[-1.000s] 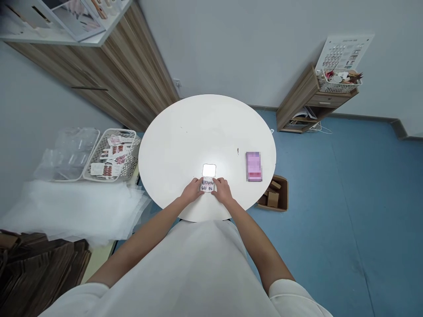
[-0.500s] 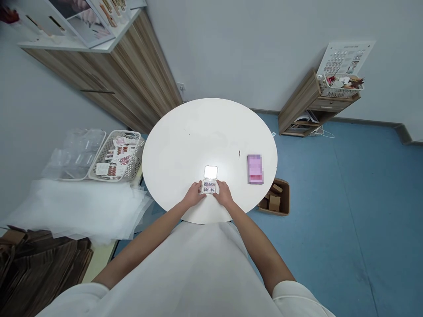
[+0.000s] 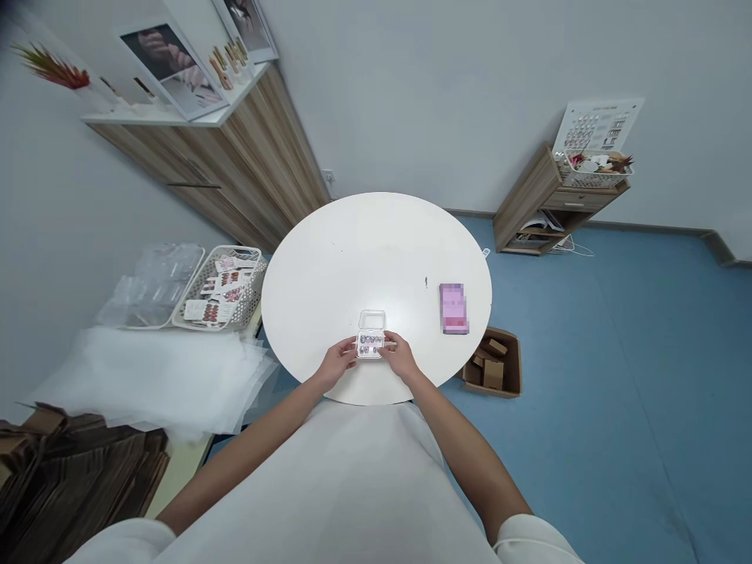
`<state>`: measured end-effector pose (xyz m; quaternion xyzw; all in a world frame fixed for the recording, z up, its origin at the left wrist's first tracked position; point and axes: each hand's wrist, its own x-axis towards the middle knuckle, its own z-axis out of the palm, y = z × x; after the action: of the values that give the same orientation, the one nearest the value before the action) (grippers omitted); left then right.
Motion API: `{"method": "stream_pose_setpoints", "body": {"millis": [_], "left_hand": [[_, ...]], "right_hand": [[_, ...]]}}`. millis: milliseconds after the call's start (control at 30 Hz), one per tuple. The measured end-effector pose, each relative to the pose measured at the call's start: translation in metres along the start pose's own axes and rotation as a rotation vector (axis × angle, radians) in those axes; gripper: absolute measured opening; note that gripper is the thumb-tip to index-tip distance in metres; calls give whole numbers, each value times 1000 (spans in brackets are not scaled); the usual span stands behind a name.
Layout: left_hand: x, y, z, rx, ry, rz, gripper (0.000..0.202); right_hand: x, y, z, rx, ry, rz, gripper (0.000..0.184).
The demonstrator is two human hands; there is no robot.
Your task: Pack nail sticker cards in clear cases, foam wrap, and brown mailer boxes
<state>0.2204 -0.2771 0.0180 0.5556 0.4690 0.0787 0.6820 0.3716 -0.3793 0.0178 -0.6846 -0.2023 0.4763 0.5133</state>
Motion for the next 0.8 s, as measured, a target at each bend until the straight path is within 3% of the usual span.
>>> {"method": "stream_pose_setpoints", "body": {"millis": [133,400,567,800], "left_hand": [[-8,6,-1,-164,-68,4,49],[-14,10,5,-278,-126,10,50],[-17,14,6,-313,-191,-28,50],[-17,17,5,-407,-196,-65,48]], "right_hand": [[-6,-11,-7,86,-19,-36,42],[8,-33,-22,353,-104,152,32],[12,-42,-25,362,-128,100,36],[9,-42,-29,391,-199,57,31]]}}
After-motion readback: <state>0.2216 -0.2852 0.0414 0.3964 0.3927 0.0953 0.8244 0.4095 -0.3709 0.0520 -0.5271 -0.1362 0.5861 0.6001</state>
